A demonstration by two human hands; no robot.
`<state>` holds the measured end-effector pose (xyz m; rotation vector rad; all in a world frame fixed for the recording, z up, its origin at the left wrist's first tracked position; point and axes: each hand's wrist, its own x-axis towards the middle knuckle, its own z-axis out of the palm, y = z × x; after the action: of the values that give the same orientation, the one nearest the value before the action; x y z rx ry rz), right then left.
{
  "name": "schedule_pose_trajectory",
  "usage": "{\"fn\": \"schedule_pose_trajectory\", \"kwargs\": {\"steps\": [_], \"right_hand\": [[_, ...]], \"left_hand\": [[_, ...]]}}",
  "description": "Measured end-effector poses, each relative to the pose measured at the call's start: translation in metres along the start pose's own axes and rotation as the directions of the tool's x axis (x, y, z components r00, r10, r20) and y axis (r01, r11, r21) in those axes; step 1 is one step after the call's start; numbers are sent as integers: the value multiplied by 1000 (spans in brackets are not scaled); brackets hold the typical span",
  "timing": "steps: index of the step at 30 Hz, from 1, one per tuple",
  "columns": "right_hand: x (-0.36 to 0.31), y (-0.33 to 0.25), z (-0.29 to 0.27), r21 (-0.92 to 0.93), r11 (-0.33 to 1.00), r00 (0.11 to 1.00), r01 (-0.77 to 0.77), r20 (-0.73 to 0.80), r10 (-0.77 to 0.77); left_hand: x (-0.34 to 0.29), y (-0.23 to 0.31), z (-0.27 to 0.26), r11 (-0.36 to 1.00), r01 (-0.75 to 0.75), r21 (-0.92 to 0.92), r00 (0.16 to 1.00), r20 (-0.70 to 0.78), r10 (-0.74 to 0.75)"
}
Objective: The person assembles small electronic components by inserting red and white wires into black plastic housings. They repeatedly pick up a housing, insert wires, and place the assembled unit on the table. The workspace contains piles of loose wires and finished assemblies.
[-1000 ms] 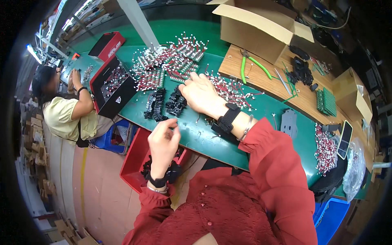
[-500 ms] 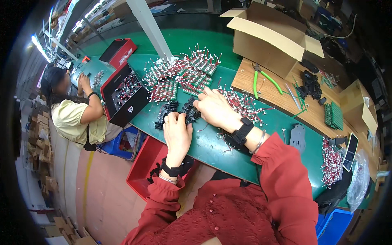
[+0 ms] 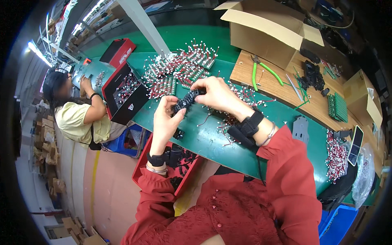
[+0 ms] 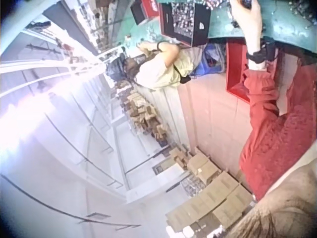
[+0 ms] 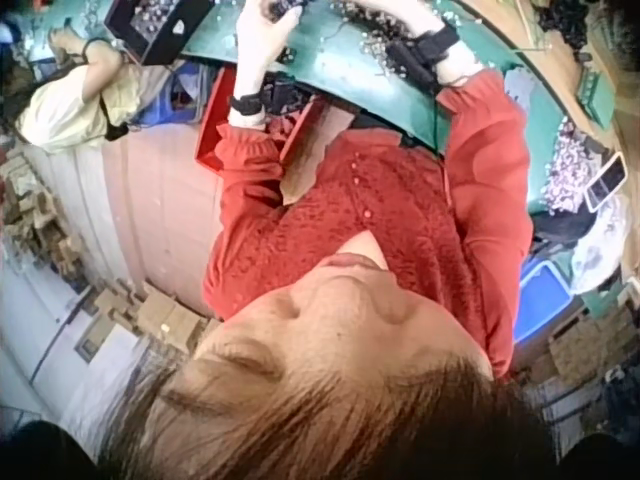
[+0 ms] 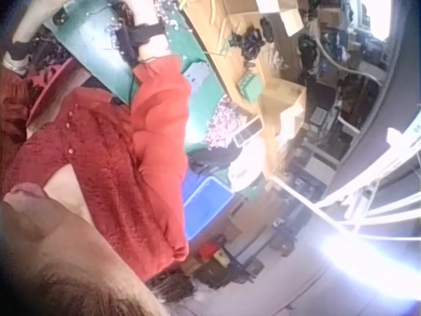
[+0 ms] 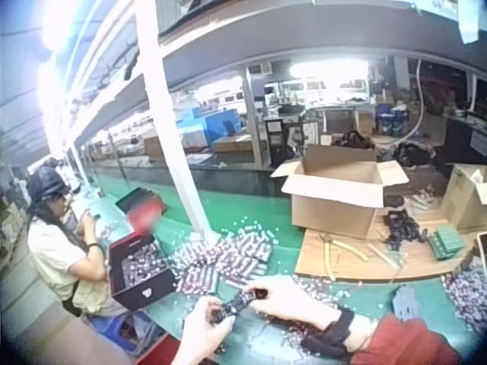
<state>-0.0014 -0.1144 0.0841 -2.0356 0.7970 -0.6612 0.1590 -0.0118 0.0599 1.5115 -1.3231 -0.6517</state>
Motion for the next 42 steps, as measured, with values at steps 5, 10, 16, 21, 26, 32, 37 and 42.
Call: {"fn": "schedule_pose_trajectory", "kwargs": {"steps": [5, 10, 16, 21, 26, 32, 37, 42], "right_hand": [[-24, -18, -16, 145, 989, 994, -37, 110, 21], [-97, -45, -46, -108, 966, 972, 234, 41, -230], [-193, -38, -87, -34, 999, 986, -6, -169, 0], [-264, -7, -101, 329, 939, 906, -100, -360, 222], [-300, -5, -102, -149, 983, 821, 102, -545, -168], [-311, 6, -101, -144, 980, 809, 137, -555, -194], [-308, 8, -103, 77, 997, 792, -27, -607, 68], [-307, 23, -100, 157, 981, 766, -116, -615, 189]], "left_hand": [[-16, 29, 2, 777, 322, -541, 927, 346, -143], [-46, 41, 43, 481, 573, -663, 804, 569, -174], [-79, 62, 130, 135, 774, -619, 622, 783, 26], [-96, 79, 189, 217, 831, -512, 498, 859, 121], [-108, 85, 222, 281, 834, -475, 425, 877, 223], [-102, 85, 227, 331, 835, -439, 390, 897, 205], [-92, 82, 233, 484, 744, -461, 454, 880, 140], [-86, 81, 241, 556, 690, -464, 493, 863, 109]]}}
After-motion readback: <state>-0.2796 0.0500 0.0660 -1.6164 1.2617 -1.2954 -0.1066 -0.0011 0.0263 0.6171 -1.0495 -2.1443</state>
